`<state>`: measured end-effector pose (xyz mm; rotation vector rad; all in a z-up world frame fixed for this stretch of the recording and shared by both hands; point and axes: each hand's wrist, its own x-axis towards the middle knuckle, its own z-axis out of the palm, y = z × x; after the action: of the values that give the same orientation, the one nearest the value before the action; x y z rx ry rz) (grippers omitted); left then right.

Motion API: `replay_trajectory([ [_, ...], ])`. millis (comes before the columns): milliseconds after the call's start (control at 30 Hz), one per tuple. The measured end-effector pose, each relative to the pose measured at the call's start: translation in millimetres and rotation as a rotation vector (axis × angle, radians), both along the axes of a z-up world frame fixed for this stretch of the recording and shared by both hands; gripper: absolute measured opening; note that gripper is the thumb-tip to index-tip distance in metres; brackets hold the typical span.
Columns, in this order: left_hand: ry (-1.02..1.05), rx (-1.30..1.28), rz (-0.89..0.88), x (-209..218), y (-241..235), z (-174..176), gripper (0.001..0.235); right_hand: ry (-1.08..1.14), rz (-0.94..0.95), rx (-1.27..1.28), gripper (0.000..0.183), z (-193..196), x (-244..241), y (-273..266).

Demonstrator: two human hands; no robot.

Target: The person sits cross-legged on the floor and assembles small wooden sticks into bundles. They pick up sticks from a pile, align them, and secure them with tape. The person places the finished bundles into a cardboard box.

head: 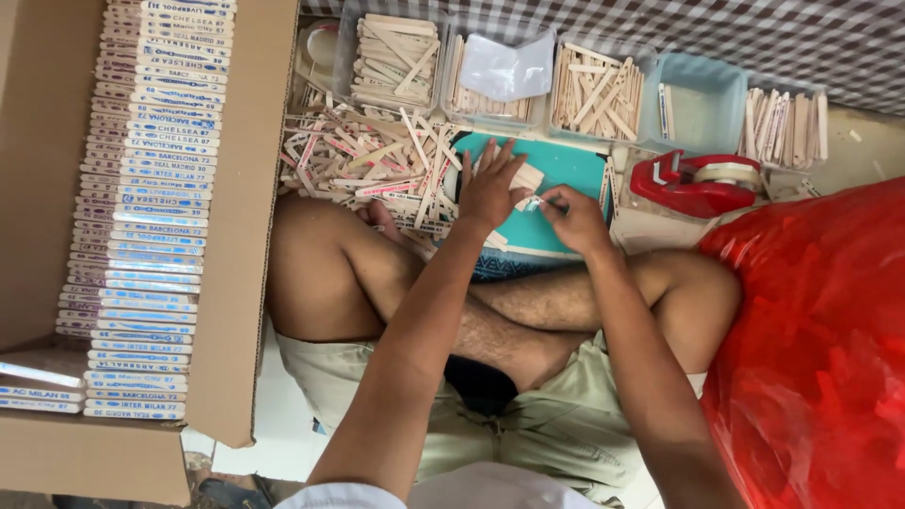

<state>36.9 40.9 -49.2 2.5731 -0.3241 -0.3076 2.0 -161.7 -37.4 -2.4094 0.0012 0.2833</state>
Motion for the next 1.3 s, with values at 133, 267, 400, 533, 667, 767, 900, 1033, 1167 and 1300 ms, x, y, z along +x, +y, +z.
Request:
replay_trajectory([
  [133, -0.025, -0.069, 0.022, -5, 1, -5, 0.051, -0.05, -0.005, 0.026, 0.02, -3, 0, -2],
  [267, -0.014, -0.09, 0.065, -3, -2, -7, 0.048, -0.168, 0.066, -0.001, 0.018, -2, -3, 1],
  [400, -0.02, -0.107, 0.091, -3, -3, -9, 0.048, -0.198, 0.089, -0.057, 0.015, 2, -3, 2],
  [533, -0.02, -0.097, 0.121, -8, -5, 0, 0.05, -0.208, 0.112, -0.158, 0.015, 31, -12, 15],
  [667, -0.045, -0.163, 0.103, -8, -2, -3, 0.051, -0.246, 0.113, -0.178, 0.014, 38, -14, 19],
  [767, -0.035, -0.178, 0.108, -5, -2, -8, 0.054, -0.271, 0.11, -0.169, 0.012, 42, -13, 24],
  [900, -0.014, -0.189, 0.132, -3, -6, -15, 0.055, -0.305, 0.141, -0.15, 0.011, 25, -7, 14],
  [1033, 0.003, -0.189, 0.139, 1, -8, -12, 0.055, -0.296, 0.13, -0.169, 0.011, 52, -9, 25],
  [1167, 0.014, -0.194, 0.133, 0, -7, -10, 0.058, -0.323, 0.116, -0.228, 0.01, 50, -11, 28],
  [1300, 0.034, -0.194, 0.137, 4, -8, -15, 0.065, -0.352, 0.104, -0.286, 0.009, 43, -10, 29],
])
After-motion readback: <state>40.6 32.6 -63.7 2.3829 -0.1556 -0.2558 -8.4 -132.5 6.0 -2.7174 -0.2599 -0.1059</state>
